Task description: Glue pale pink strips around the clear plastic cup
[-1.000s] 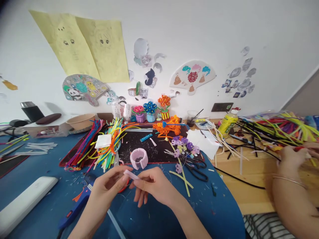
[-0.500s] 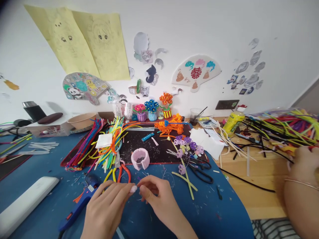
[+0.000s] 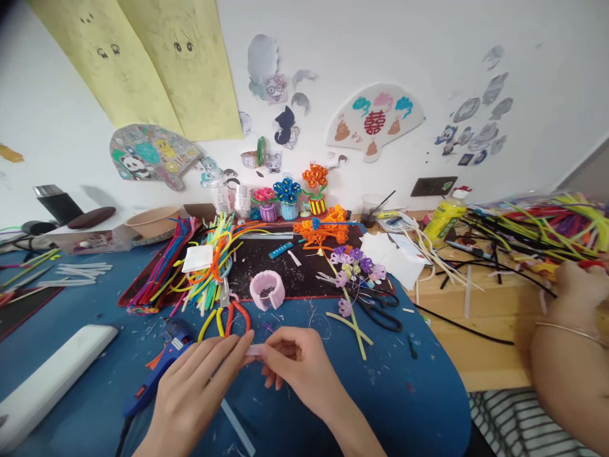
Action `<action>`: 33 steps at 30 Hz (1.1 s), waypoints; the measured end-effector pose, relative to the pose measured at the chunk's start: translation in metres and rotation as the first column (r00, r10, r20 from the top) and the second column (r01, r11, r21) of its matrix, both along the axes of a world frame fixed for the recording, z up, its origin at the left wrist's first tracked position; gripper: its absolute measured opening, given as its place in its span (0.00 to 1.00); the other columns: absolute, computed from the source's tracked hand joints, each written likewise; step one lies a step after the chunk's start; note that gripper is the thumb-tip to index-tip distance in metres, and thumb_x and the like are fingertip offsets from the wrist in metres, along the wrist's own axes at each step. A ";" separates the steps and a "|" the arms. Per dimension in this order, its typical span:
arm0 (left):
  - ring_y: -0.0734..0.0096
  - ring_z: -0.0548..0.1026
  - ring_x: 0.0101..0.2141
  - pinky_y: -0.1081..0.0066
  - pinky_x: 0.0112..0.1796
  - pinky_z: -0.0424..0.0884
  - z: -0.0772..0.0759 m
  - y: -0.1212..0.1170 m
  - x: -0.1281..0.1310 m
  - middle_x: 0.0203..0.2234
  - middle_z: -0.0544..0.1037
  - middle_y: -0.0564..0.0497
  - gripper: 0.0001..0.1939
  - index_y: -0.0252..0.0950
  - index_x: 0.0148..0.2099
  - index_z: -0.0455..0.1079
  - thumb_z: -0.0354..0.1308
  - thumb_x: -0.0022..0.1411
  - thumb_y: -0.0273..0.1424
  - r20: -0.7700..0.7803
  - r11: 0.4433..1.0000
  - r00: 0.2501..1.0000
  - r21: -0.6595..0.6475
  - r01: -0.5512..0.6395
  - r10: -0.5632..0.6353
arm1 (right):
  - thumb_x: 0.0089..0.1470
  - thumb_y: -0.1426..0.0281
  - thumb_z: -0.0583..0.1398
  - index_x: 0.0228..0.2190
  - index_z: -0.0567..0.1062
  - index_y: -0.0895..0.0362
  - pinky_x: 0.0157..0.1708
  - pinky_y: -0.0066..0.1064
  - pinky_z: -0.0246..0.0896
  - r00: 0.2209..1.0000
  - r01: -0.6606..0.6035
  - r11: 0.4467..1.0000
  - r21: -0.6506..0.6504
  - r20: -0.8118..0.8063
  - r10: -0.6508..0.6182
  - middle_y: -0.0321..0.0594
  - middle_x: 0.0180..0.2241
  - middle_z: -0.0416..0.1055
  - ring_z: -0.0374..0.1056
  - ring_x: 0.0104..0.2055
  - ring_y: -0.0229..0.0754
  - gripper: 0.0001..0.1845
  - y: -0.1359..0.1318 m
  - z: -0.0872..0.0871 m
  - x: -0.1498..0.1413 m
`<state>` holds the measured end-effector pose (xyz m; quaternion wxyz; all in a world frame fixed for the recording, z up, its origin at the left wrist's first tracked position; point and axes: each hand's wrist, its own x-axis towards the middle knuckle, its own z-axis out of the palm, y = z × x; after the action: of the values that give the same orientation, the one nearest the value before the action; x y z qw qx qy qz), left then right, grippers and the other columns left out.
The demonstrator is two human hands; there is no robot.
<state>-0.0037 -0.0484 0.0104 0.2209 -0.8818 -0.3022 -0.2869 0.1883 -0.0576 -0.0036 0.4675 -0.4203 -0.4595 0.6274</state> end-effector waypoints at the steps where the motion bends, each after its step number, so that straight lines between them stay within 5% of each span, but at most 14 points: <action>1: 0.67 0.78 0.35 0.69 0.37 0.71 -0.001 0.000 0.001 0.36 0.82 0.47 0.14 0.33 0.53 0.71 0.54 0.66 0.24 0.067 0.999 0.998 -0.049 0.006 -0.003 | 0.51 0.57 0.66 0.25 0.76 0.62 0.17 0.22 0.59 1.000 0.011 1.000 0.004 0.004 -0.011 0.35 0.19 0.71 0.67 0.18 0.34 0.18 0.000 0.000 0.000; 4: 0.70 0.78 0.34 0.73 0.37 0.72 -0.004 -0.002 0.003 0.36 0.81 0.49 0.12 0.36 0.51 0.72 0.57 0.65 0.28 0.310 0.950 0.948 -0.311 0.027 0.075 | 0.52 0.59 0.65 0.26 0.75 0.61 0.19 0.22 0.60 1.000 0.026 0.999 0.023 0.009 -0.027 0.36 0.20 0.71 0.68 0.20 0.34 0.17 0.000 0.000 0.002; 8: 0.72 0.79 0.29 0.77 0.32 0.74 -0.011 -0.005 0.006 0.30 0.81 0.53 0.07 0.40 0.39 0.76 0.58 0.63 0.34 0.522 0.708 0.768 -0.694 0.130 0.371 | 0.54 0.61 0.64 0.27 0.75 0.60 0.21 0.23 0.62 0.997 0.046 0.996 0.076 0.053 -0.050 0.37 0.22 0.73 0.69 0.23 0.35 0.14 0.003 -0.006 0.005; 10: 0.71 0.78 0.25 0.76 0.29 0.75 -0.014 -0.002 0.009 0.26 0.80 0.54 0.09 0.39 0.37 0.77 0.61 0.60 0.38 0.560 0.586 0.664 -0.780 0.220 0.496 | 0.54 0.62 0.64 0.27 0.75 0.60 0.22 0.23 0.62 0.994 0.052 0.994 0.096 0.093 -0.061 0.37 0.22 0.72 0.69 0.23 0.36 0.13 0.005 -0.010 0.006; 12: 0.70 0.77 0.23 0.75 0.28 0.75 -0.015 0.003 0.013 0.23 0.80 0.54 0.12 0.37 0.36 0.77 0.62 0.57 0.41 0.582 0.530 0.590 -0.799 0.285 0.560 | 0.54 0.62 0.64 0.27 0.75 0.60 0.23 0.24 0.63 0.990 0.042 0.994 0.102 0.133 -0.056 0.36 0.22 0.72 0.70 0.24 0.36 0.13 0.007 -0.014 0.008; 16: 0.67 0.78 0.26 0.72 0.31 0.76 -0.014 0.004 0.010 0.25 0.81 0.50 0.15 0.37 0.37 0.77 0.58 0.60 0.43 0.529 0.578 0.660 -0.798 0.172 0.533 | 0.54 0.60 0.63 0.25 0.73 0.59 0.23 0.25 0.62 0.991 -0.045 0.995 0.085 0.129 0.034 0.36 0.23 0.71 0.69 0.24 0.36 0.15 0.013 -0.018 0.009; 18: 0.62 0.79 0.34 0.66 0.37 0.76 -0.014 -0.003 -0.006 0.34 0.82 0.47 0.16 0.38 0.43 0.76 0.54 0.64 0.43 0.433 0.684 0.724 -0.726 -0.073 0.537 | 0.55 0.59 0.63 0.26 0.72 0.59 0.22 0.25 0.61 0.995 -0.036 0.995 0.088 0.095 0.027 0.35 0.22 0.71 0.69 0.23 0.36 0.16 0.017 -0.020 0.011; 20: 0.54 0.78 0.40 0.57 0.41 0.74 -0.016 -0.015 -0.031 0.42 0.80 0.42 0.20 0.37 0.46 0.74 0.49 0.65 0.45 0.335 0.737 0.702 -0.543 -0.402 0.629 | 0.55 0.58 0.62 0.27 0.72 0.58 0.22 0.26 0.60 0.996 0.018 0.995 0.098 0.081 -0.026 0.35 0.22 0.70 0.68 0.23 0.36 0.16 0.021 -0.022 0.014; 24: 0.47 0.76 0.40 0.56 0.34 0.72 -0.026 -0.037 -0.081 0.45 0.77 0.37 0.26 0.32 0.55 0.67 0.45 0.65 0.44 -0.078 0.507 0.559 -0.331 -0.795 0.825 | 0.55 0.56 0.62 0.27 0.73 0.58 0.22 0.27 0.59 0.985 0.105 0.988 0.116 0.123 -0.119 0.35 0.20 0.69 0.66 0.23 0.37 0.17 0.027 -0.025 0.018; 26: 0.47 0.75 0.41 0.59 0.33 0.71 -0.031 -0.039 -0.091 0.44 0.77 0.38 0.27 0.31 0.57 0.66 0.44 0.66 0.43 -0.210 0.429 0.504 -0.319 -0.845 0.838 | 0.56 0.55 0.61 0.28 0.73 0.58 0.22 0.27 0.59 0.980 0.106 0.987 0.122 0.153 -0.125 0.36 0.21 0.69 0.66 0.23 0.38 0.18 0.026 -0.026 0.015; 28: 0.50 0.75 0.41 0.60 0.33 0.70 -0.036 -0.035 -0.090 0.42 0.77 0.39 0.25 0.29 0.57 0.66 0.43 0.68 0.41 -0.266 0.414 0.502 -0.323 -0.851 0.823 | 0.57 0.56 0.60 0.28 0.73 0.58 0.24 0.27 0.60 0.980 0.077 0.989 0.126 0.171 -0.098 0.37 0.23 0.70 0.67 0.25 0.38 0.18 0.021 -0.025 0.008; 33: 0.53 0.73 0.33 0.61 0.33 0.69 -0.048 -0.019 -0.083 0.32 0.74 0.42 0.22 0.25 0.52 0.69 0.39 0.70 0.34 -0.214 0.519 0.585 -0.295 -0.802 0.783 | 0.58 0.55 0.59 0.27 0.73 0.57 0.27 0.28 0.63 0.954 0.052 0.984 0.169 0.282 -0.098 0.37 0.23 0.70 0.67 0.25 0.38 0.18 0.007 -0.029 -0.002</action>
<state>-0.0867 -0.0674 -0.0381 0.1695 -0.6788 -0.7110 -0.0701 0.1859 -0.0509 -0.0323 0.4511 -0.4858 -0.5553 0.5021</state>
